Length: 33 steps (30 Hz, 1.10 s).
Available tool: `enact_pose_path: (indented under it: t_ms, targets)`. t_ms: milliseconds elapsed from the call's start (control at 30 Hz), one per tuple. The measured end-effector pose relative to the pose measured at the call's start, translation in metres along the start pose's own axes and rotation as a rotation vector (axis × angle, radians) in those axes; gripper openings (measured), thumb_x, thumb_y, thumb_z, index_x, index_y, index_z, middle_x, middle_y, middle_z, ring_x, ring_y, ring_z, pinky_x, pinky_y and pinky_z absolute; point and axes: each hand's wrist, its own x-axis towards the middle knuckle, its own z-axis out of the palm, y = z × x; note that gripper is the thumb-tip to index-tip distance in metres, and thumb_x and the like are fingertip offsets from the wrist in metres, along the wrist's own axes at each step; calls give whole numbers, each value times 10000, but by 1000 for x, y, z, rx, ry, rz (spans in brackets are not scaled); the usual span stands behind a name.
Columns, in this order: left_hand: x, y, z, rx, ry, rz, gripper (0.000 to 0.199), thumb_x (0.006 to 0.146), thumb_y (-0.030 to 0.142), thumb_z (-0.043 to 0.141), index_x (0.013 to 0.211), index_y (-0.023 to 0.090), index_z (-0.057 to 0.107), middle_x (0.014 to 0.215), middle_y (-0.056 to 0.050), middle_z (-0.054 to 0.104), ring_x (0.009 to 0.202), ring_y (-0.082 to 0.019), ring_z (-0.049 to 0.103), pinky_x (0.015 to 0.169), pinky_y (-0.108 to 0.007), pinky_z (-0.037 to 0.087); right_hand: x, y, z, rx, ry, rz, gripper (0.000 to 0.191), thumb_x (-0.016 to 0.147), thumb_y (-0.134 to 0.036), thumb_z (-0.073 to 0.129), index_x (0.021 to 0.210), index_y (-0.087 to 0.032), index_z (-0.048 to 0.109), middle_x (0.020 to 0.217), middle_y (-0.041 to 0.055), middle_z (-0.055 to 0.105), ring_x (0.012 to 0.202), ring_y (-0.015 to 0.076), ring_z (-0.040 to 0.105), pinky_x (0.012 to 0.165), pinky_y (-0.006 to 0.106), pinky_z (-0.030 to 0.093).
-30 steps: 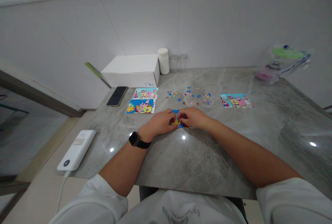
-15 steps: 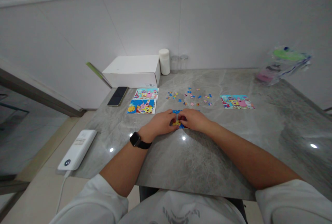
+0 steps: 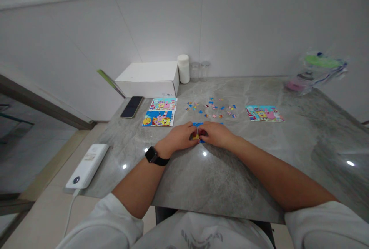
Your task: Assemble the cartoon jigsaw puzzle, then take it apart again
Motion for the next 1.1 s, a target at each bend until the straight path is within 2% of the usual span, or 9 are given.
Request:
enact_pose_path:
  t_ms: [267, 467, 700, 1100]
  targets:
    - [0, 1, 0, -14, 11, 5, 232, 933, 434, 694, 1026, 223, 671, 1040, -55, 671, 849, -201, 645, 729, -315, 488, -2, -7, -1, -22, 4, 12, 152, 921, -279, 688, 1035, -245, 782, 1075, 79, 759, 996, 243, 684, 823, 315, 475]
    - [1, 0, 0, -36, 15, 11, 219, 924, 429, 703, 990, 223, 669, 1017, -44, 672, 841, -195, 644, 725, -313, 483, 2, 2, -5, -18, 10, -3, 226, 953, -215, 603, 1032, -273, 806, 1051, 58, 788, 983, 234, 699, 840, 314, 472]
    - [1, -2, 2, -35, 18, 30, 214, 930, 423, 699, 985, 218, 677, 985, -43, 695, 847, -199, 647, 733, -313, 483, 2, 6, 0, 4, -2, -6, 153, 894, -254, 695, 1011, -260, 792, 1036, 59, 771, 954, 229, 688, 813, 303, 466]
    - [3, -4, 4, -28, 14, 36, 158, 977, 354, 627, 988, 217, 707, 965, -48, 701, 864, -199, 658, 734, -300, 473, -1, -2, -5, 5, -31, -6, 162, 915, -241, 674, 1024, -249, 793, 1047, 68, 770, 970, 229, 691, 829, 302, 468]
